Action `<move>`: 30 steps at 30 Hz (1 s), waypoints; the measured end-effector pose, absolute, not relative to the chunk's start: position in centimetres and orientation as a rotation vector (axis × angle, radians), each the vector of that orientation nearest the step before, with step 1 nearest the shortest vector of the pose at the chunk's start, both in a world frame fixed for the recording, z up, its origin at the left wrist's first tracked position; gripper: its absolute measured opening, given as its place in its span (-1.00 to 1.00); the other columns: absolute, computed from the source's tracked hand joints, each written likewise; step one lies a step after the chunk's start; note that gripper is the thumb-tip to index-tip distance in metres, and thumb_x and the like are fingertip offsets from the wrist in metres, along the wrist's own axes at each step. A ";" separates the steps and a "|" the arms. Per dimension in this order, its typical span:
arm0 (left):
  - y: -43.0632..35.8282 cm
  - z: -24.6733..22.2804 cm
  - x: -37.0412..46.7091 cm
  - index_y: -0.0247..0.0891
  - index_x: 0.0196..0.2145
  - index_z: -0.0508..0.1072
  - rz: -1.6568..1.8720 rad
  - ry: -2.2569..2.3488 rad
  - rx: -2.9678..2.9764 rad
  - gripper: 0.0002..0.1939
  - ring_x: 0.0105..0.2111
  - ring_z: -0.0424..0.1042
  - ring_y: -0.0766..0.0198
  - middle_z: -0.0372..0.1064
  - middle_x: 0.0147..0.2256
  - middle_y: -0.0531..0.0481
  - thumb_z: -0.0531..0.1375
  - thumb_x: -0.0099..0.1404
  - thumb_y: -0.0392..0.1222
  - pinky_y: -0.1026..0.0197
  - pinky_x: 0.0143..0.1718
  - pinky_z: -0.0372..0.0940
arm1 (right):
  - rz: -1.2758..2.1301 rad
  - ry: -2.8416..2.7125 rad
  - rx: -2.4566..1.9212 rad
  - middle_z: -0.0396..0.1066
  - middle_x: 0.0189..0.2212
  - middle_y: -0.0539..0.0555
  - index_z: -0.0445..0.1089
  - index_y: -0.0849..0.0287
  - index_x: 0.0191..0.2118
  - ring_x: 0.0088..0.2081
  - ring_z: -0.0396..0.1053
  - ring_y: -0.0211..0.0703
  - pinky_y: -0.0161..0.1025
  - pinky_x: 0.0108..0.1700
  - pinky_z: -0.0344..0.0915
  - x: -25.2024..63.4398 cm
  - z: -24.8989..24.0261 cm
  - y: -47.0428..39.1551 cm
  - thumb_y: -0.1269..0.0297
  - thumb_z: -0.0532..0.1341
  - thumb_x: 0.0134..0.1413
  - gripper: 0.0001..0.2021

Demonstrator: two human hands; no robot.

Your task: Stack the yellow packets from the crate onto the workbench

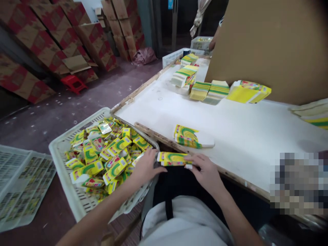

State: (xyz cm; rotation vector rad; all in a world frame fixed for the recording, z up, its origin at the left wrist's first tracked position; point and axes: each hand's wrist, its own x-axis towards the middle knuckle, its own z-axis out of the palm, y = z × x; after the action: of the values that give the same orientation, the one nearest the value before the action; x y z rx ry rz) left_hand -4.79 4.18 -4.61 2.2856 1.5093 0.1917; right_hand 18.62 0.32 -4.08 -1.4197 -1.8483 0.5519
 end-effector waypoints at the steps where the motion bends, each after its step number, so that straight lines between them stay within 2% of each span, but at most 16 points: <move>1: 3.5 -5.6 -6.4 -0.29 -0.04 0.20 0.079 1.672 2.221 -0.36 -0.06 0.25 -0.04 0.24 -0.08 -0.24 0.21 0.01 0.13 0.00 -0.08 0.19 | 0.572 -1.814 -1.436 0.38 -0.33 0.06 0.40 0.09 -0.23 -0.23 0.33 -0.09 -0.13 -0.17 0.27 18.9 -4.0 0.3 0.51 0.12 -0.04 -0.74; 3: 1.9 -7.5 -9.2 -0.30 -0.14 0.26 -0.123 1.817 2.091 -0.53 -0.13 0.32 -0.05 0.31 -0.18 -0.24 0.22 0.04 -0.01 0.01 -0.13 0.20 | 0.601 -1.766 -1.461 0.38 -0.34 0.06 0.40 0.09 -0.23 -0.25 0.34 -0.09 -0.14 -0.18 0.28 19.2 -3.9 0.3 0.46 0.15 -0.04 -0.78; 5: 0.7 -9.1 -11.2 -0.31 -0.17 0.27 -0.192 1.870 2.006 -0.69 -0.26 0.38 0.00 0.37 -0.33 -0.19 0.11 0.15 -0.11 0.04 -0.21 0.23 | 0.616 -1.750 -1.461 0.39 -0.33 0.07 0.41 0.10 -0.24 -0.25 0.35 -0.10 -0.15 -0.19 0.28 19.4 -3.8 0.2 0.45 0.15 -0.04 -0.79; 7: 0.4 -10.0 -12.1 -0.30 -0.20 0.28 -0.223 1.880 1.973 -0.77 -0.32 0.41 0.04 0.38 -0.40 -0.16 0.03 0.21 -0.15 0.07 -0.26 0.24 | 0.615 -1.750 -1.444 0.39 -0.32 0.07 0.41 0.11 -0.24 -0.25 0.35 -0.10 -0.16 -0.19 0.28 19.5 -3.7 0.2 0.45 0.14 -0.03 -0.79; 9: 0.7 -10.4 -12.3 -0.28 -0.25 0.29 -0.277 1.861 1.977 -0.80 -0.30 0.41 0.05 0.38 -0.38 -0.16 0.03 0.20 -0.14 0.11 -0.26 0.24 | 0.611 -1.755 -1.433 0.40 -0.32 0.07 0.41 0.10 -0.24 -0.25 0.35 -0.10 -0.17 -0.20 0.29 19.7 -3.5 0.1 0.44 0.13 -0.02 -0.79; 11: 0.9 -10.4 -12.1 -0.26 -0.26 0.30 -0.339 1.842 1.986 -0.80 -0.27 0.40 0.07 0.39 -0.34 -0.16 0.05 0.18 -0.14 0.15 -0.26 0.24 | 0.608 -1.744 -1.432 0.39 -0.33 0.07 0.41 0.09 -0.23 -0.27 0.35 -0.11 -0.19 -0.24 0.30 20.0 -3.3 -0.1 0.40 0.15 -0.02 -0.80; 16: -0.6 -10.3 -11.3 -0.29 -0.16 0.26 -0.424 1.876 1.982 -0.74 -0.29 0.41 0.12 0.41 -0.31 -0.19 -0.06 0.25 -0.15 0.18 -0.29 0.24 | 0.634 -1.702 -1.422 0.39 -0.31 0.05 0.41 0.07 -0.22 -0.26 0.35 -0.12 -0.21 -0.23 0.29 20.6 -3.5 -0.2 0.38 0.16 -0.02 -0.80; 20: -0.1 -10.0 -12.1 -0.24 -0.20 0.30 -0.454 1.841 1.997 -0.77 -0.29 0.41 0.14 0.41 -0.33 -0.13 0.01 0.21 -0.13 0.21 -0.28 0.24 | 0.621 -1.710 -1.413 0.39 -0.31 0.05 0.41 0.09 -0.24 -0.25 0.35 -0.12 -0.21 -0.21 0.29 20.5 -3.4 0.0 0.37 0.18 -0.02 -0.82; 25: 1.7 -9.6 -13.6 -0.26 -0.09 0.26 -0.422 1.865 2.021 -0.70 -0.24 0.39 0.16 0.39 -0.27 -0.14 -0.03 0.26 -0.12 0.18 -0.25 0.24 | 0.562 -1.708 -1.404 0.38 -0.32 0.04 0.41 0.08 -0.23 -0.26 0.36 -0.12 -0.19 -0.22 0.31 20.4 -2.5 0.1 0.39 0.16 -0.02 -0.81; 30: 2.8 -9.5 -14.3 -0.31 -0.11 0.29 -0.427 1.879 2.010 -0.65 -0.25 0.36 0.21 0.36 -0.26 -0.10 0.01 0.27 -0.03 0.07 -0.19 0.25 | 0.539 -1.726 -1.387 0.37 -0.34 0.03 0.40 0.09 -0.22 -0.27 0.35 -0.15 -0.24 -0.24 0.31 20.6 -2.2 -0.1 0.45 0.15 -0.04 -0.77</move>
State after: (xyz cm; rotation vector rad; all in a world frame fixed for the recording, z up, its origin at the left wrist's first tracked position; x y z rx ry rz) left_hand -14.33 2.79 -9.47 2.0102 1.8792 -0.4266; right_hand 20.56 -0.10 -2.16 -1.3867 -1.7256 0.5388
